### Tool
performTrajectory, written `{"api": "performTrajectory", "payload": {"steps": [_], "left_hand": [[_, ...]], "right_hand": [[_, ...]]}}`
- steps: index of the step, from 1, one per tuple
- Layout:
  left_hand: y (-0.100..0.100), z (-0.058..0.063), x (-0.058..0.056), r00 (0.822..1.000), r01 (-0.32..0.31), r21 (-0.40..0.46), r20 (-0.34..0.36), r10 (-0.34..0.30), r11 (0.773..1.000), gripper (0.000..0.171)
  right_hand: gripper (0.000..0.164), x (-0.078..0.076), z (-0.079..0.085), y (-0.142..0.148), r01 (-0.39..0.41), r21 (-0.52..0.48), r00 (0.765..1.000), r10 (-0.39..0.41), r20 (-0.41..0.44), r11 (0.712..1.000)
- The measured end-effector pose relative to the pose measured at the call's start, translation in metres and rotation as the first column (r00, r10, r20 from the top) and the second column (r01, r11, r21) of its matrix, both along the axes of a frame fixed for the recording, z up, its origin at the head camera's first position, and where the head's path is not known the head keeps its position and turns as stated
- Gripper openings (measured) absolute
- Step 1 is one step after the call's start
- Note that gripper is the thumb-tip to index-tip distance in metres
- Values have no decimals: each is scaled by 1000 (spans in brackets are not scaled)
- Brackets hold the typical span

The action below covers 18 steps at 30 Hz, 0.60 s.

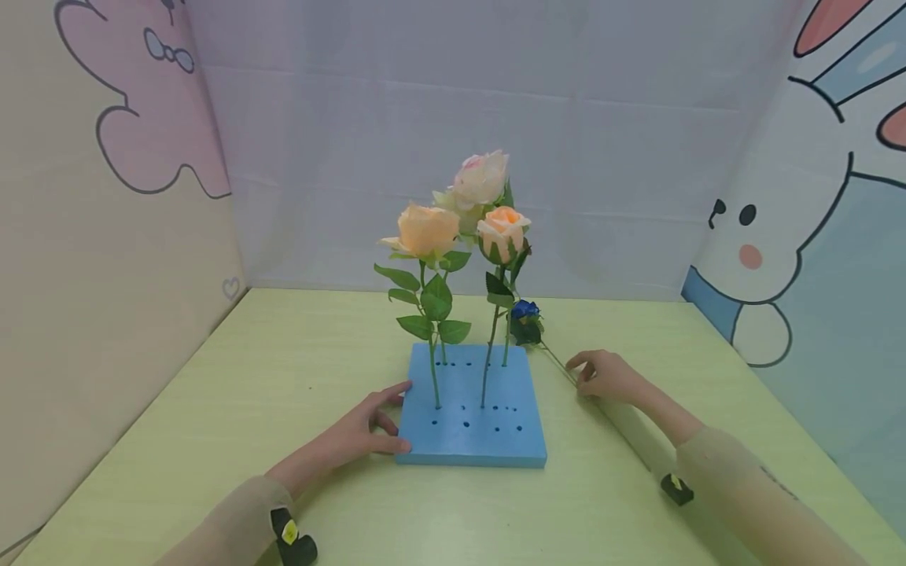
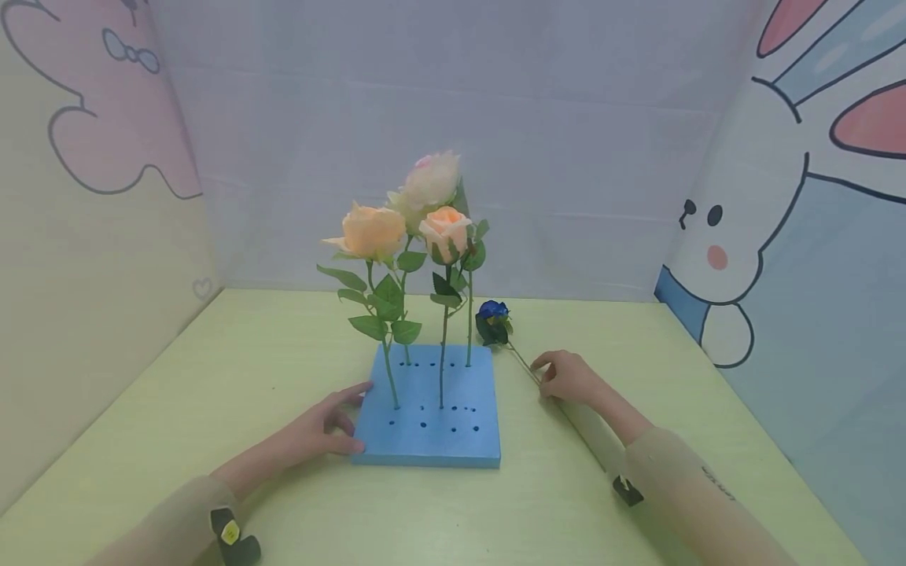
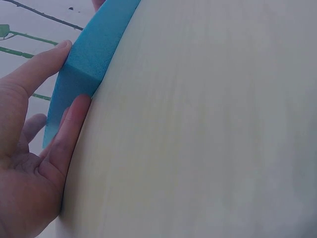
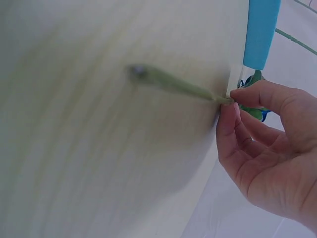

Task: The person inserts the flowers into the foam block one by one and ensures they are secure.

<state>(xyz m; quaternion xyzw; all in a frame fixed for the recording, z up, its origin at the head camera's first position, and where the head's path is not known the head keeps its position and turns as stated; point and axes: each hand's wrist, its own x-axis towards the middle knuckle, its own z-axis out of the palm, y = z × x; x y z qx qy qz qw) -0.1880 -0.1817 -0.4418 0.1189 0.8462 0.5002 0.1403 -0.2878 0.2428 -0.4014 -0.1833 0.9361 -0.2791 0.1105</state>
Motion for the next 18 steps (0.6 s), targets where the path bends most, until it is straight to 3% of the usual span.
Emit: {"api": "performTrajectory", "payload": {"steps": [9,18], "left_hand": [[-1,-1,0,1000,21,16,-4,-21,1000,94],[-1,-1,0,1000,15,8,-3,-15,1000,94]], "right_hand": [[44,2,3,0,-26,25,998,24,63,999],[43,5,3,2,-44,-40,991,48,122,998]]}}
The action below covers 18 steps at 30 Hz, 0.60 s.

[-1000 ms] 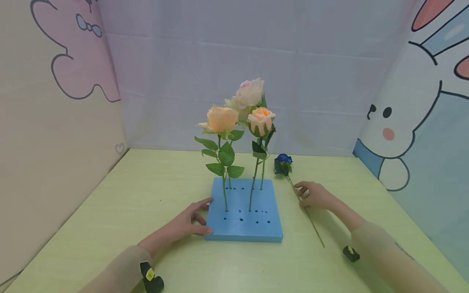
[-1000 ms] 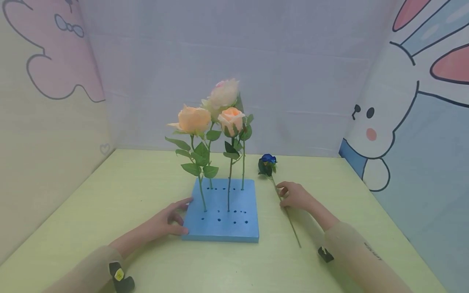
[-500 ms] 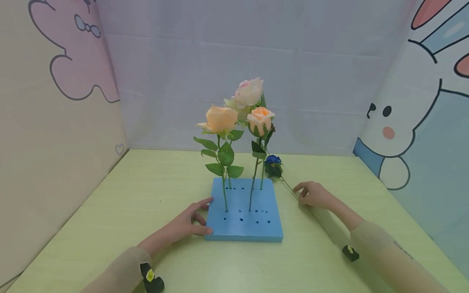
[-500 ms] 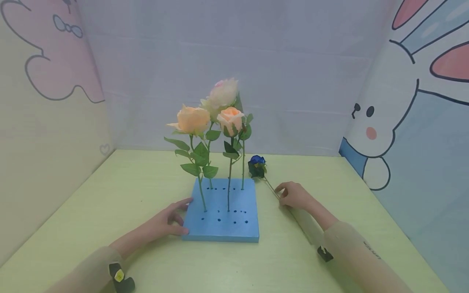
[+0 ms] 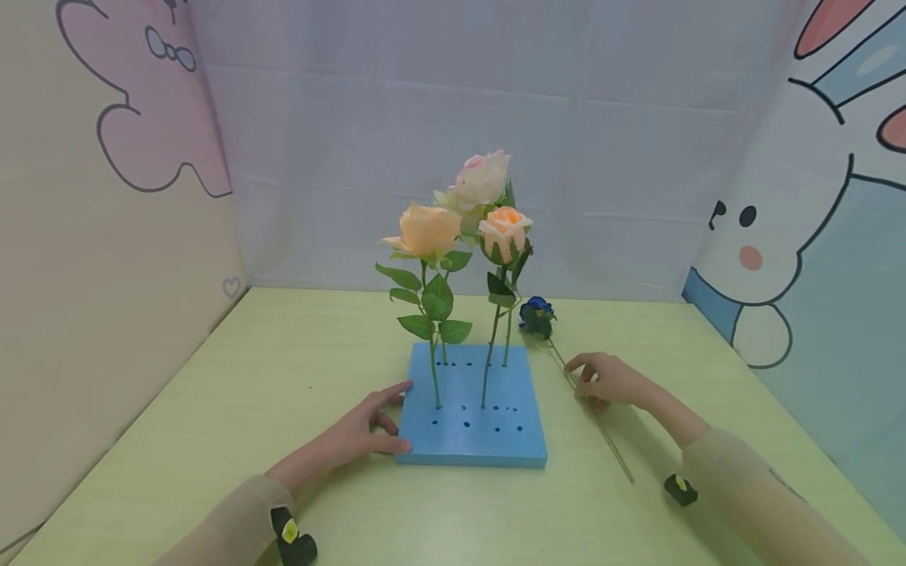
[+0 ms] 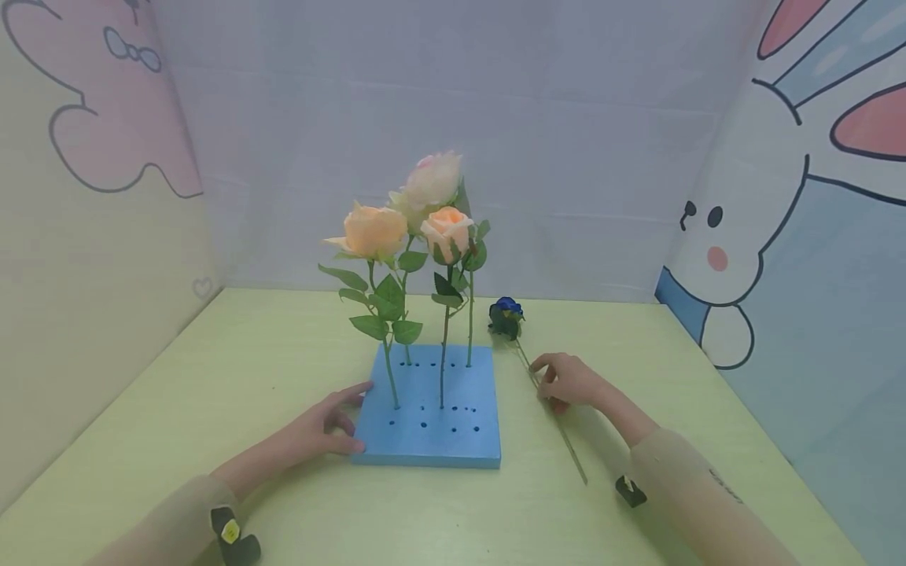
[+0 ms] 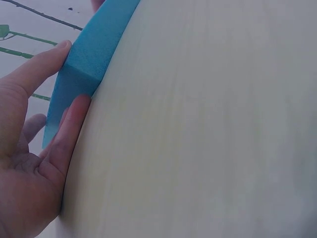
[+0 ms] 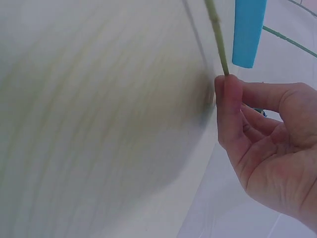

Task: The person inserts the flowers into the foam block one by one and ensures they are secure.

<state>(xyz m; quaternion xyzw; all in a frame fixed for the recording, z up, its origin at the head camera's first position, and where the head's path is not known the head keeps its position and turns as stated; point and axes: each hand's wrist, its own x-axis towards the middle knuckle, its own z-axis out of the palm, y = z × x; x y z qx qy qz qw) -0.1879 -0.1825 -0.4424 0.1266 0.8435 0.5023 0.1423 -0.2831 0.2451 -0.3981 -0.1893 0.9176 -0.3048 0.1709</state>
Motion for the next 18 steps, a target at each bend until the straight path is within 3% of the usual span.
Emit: {"api": "performTrajectory", "payload": {"steps": [9,18], "left_hand": [[0,0,0,1000,8,5,-2,-8,1000,94],[1,0,1,1000,-8,-6,1,8,1000,93]], "right_hand": [[40,5,12,-6,36,-50,999,-36,0,998],[39,13,32,-13,14,-148,997,-26,-79,989]]}}
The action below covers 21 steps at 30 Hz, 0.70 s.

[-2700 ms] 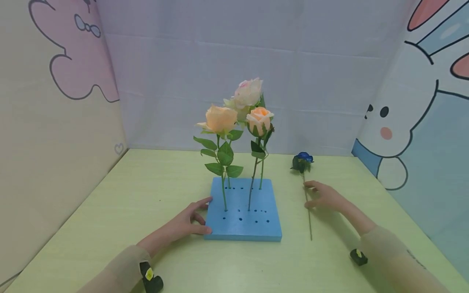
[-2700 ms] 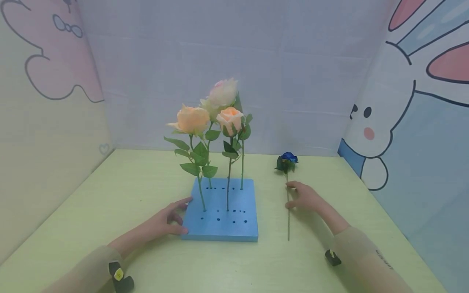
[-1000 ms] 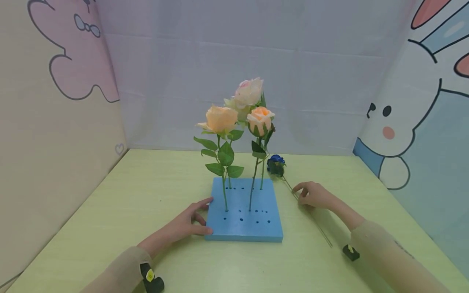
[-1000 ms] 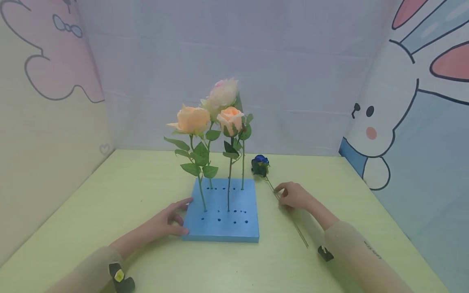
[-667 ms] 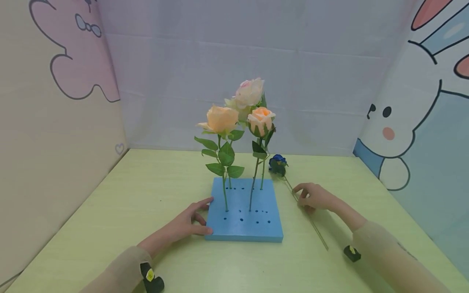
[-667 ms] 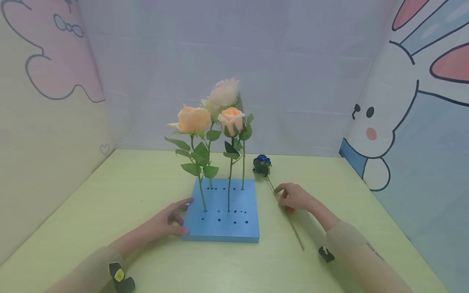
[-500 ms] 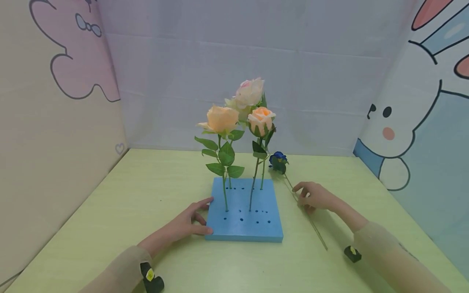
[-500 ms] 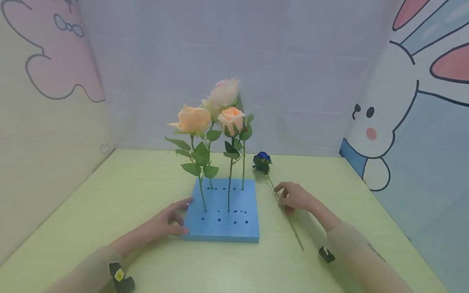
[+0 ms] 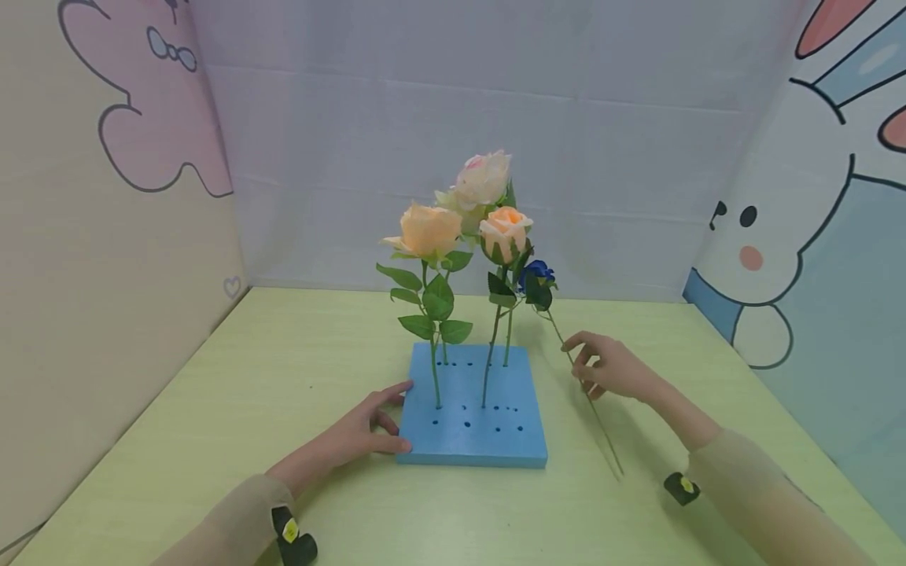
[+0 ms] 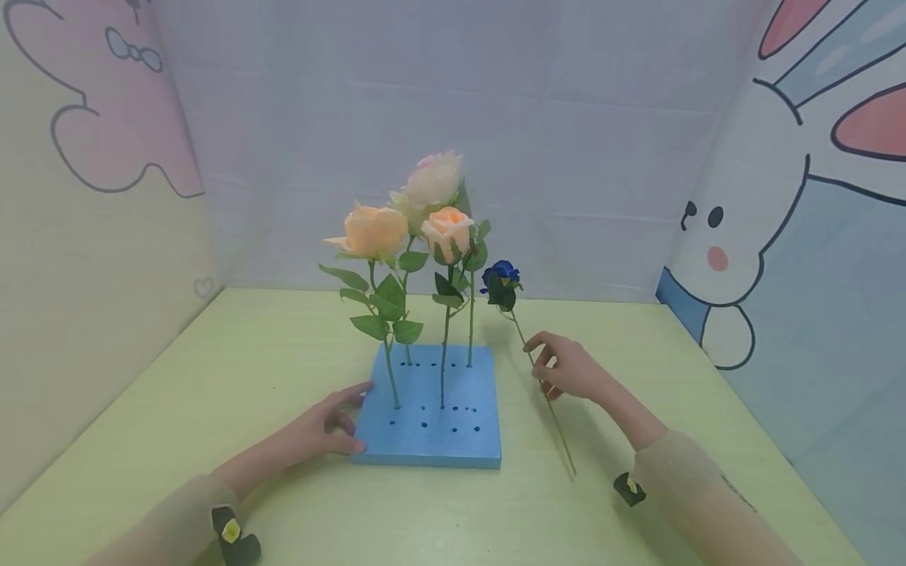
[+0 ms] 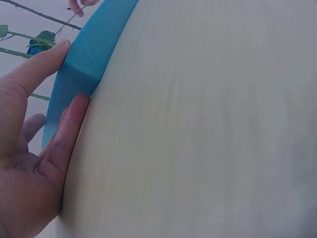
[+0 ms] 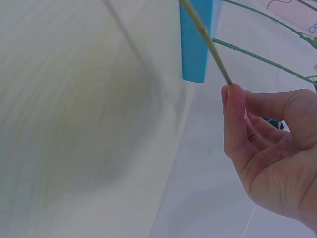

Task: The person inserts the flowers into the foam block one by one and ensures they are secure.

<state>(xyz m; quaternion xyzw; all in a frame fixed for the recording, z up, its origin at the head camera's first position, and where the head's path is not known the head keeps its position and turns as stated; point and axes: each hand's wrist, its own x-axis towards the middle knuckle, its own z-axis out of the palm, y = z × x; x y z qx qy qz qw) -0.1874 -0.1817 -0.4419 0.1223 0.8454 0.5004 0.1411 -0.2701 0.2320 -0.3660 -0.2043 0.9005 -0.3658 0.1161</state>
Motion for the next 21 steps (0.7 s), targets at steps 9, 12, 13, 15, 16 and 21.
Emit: {"api": "performTrajectory", "payload": {"steps": [9,12,13,15,16,21], "left_hand": [[0,0,0,1000,-2,10,7,2,1000,93],[0,0,-1,1000,-1,13,7,1,1000,93],[0,-1,-1,1000,0,13,6,0,1000,93],[0,-1,-1,1000,2,11,4,-3,1000,93],[0,-1,-1,1000,3,10,3,-3,1000,93],[0,0,0,1000,4,16,7,-4,1000,93]], "right_hand": [[32,9,16,-6,12,-75,997,-18,-77,997],[31,13,22,-10,16,-87,996,-24,-91,996],[31,15,23,-11,18,-91,995,-27,-98,996],[31,18,26,-13,24,-101,993,-35,-113,995],[31,19,27,-14,26,-105,992,-39,-121,994],[31,25,34,-17,48,-117,983,-68,-172,992]]}}
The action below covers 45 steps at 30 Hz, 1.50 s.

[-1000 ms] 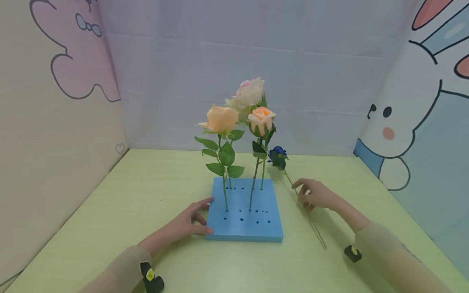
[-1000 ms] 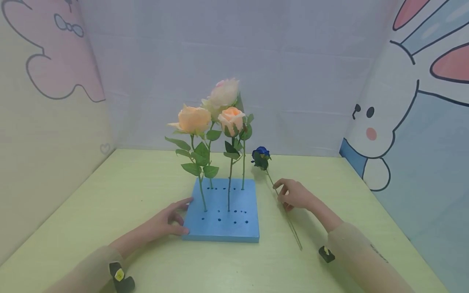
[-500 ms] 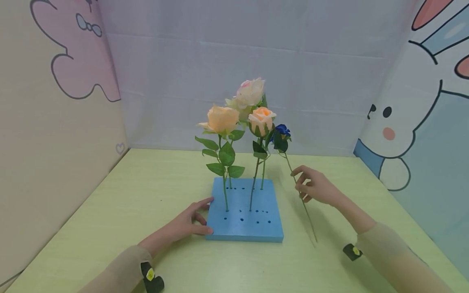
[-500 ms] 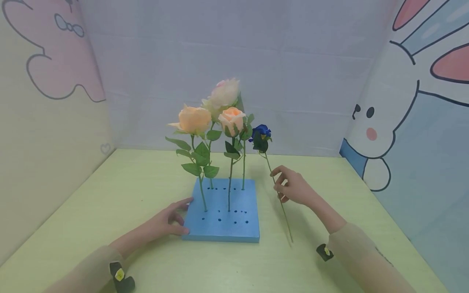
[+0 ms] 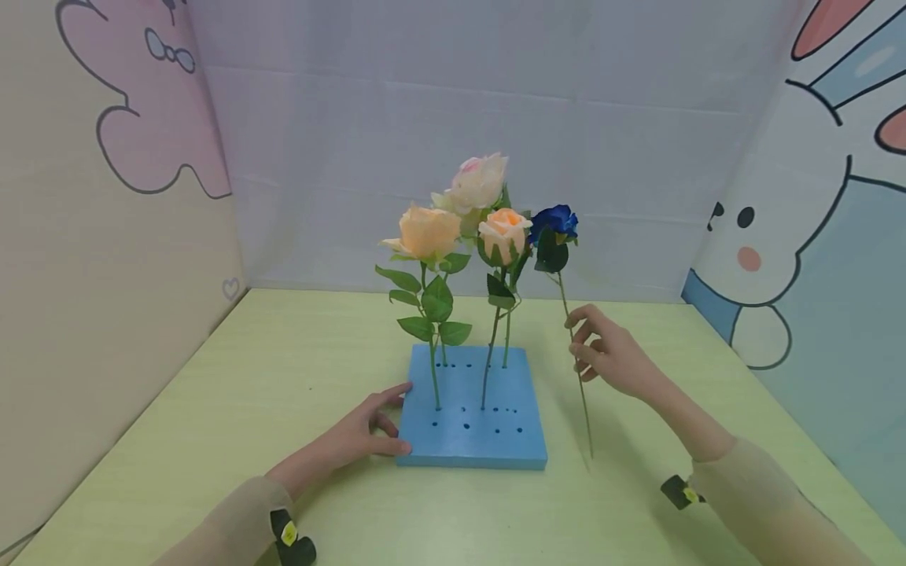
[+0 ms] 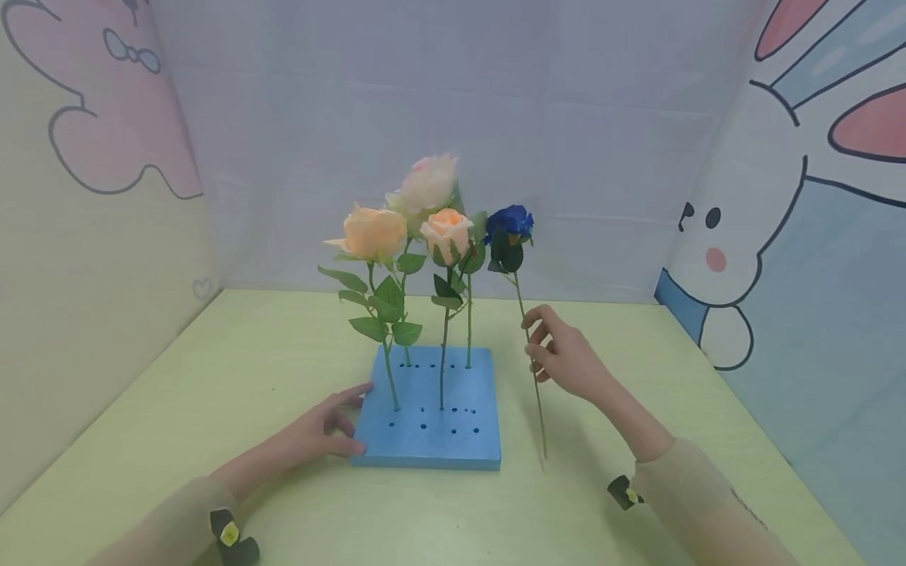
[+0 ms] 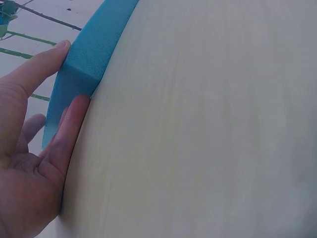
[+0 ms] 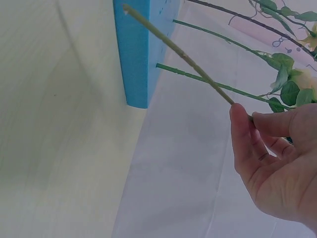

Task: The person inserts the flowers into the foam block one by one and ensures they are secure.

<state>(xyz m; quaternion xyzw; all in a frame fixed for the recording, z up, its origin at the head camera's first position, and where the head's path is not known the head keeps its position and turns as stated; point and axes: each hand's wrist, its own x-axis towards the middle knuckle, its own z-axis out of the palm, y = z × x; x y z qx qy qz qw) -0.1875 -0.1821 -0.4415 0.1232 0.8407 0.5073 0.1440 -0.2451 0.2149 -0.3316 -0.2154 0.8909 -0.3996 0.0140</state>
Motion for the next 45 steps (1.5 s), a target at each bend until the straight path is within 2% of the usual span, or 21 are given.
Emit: {"api": "performTrajectory", "payload": {"steps": [6,14,23,27,32,40,45], "left_hand": [[-1,-1,-1,1000,4,11,-2,-4,1000,93],[0,-2,0,1000,13,27,-10,-12,1000,93],[1,-2,-1,1000,6,19,-12,-6,1000,92],[1,-2,-1,1000,5,11,-16,-5,1000,92],[0,-2,-1,1000,9,17,-13,-9,1000,93],[0,-3,-2,1000,16,23,-14,-15,1000,92],[1,-2,-1,1000,8,13,-15,-8,1000,92]], "right_hand": [[31,5,6,-2,22,-35,998,-25,-60,999],[30,9,8,-6,15,-90,987,-29,-160,996],[27,9,9,-15,9,-178,960,-59,-274,984],[26,9,8,-21,-16,-216,947,-54,-316,976],[25,7,9,-27,-42,-226,938,-39,-344,973],[24,4,9,-33,-41,-236,938,-44,-345,971],[23,3,9,-36,-45,-224,927,-43,-374,974]]}}
